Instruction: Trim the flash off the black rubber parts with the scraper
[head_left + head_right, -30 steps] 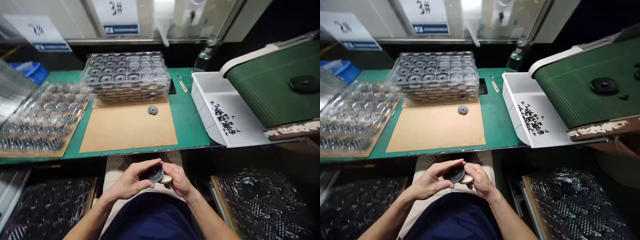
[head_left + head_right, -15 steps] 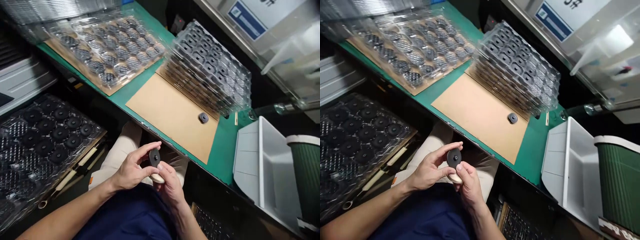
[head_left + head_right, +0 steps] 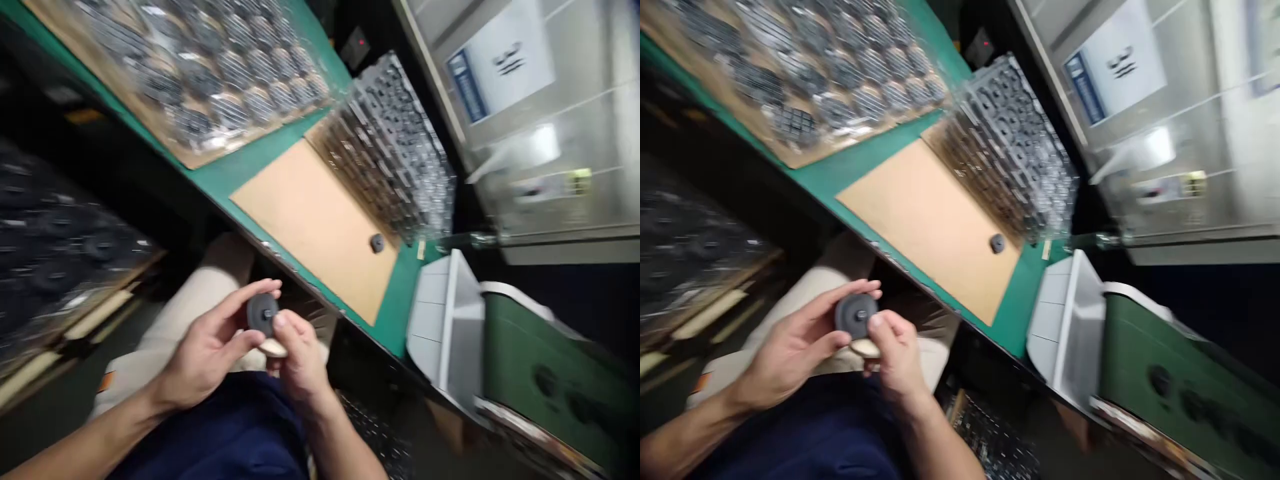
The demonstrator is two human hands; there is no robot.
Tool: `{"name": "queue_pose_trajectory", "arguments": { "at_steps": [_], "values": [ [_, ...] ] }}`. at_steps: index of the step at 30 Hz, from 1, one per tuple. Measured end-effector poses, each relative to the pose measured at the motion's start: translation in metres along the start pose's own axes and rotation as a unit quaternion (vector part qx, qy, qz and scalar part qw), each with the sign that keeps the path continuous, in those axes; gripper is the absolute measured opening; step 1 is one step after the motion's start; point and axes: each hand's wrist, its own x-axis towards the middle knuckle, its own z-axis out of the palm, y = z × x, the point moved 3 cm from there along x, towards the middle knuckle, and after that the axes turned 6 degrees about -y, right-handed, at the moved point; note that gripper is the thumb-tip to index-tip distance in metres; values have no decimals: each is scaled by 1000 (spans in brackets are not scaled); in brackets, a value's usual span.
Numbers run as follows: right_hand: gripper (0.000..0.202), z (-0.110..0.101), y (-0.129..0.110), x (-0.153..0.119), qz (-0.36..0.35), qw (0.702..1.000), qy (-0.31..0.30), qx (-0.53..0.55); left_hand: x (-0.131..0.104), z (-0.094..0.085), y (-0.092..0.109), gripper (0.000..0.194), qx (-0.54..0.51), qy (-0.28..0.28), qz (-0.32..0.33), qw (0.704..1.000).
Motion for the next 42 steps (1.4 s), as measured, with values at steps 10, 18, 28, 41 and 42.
{"name": "queue_pose_trajectory", "arguments": {
  "at_steps": [10,18,28,41,42],
  "values": [
    [32,-32,-26,-20,-166,956,79,-228,5,-1,4,62,-115,-36,-12,993],
    [22,-12,-74,-51,-402,779,81,-475,2,13,9,63,-133,-15,-7,991],
    [22,-15,-80,-67,-341,792,-19,-505,-2,24,12,59,-142,-27,-33,989],
    [21,-15,-76,-71,-278,757,-23,-590,-10,24,3,46,-203,38,-176,962],
    [20,-14,-76,-70,-267,759,-42,-593,-10,23,3,45,-202,49,-185,961]
  ]
}}
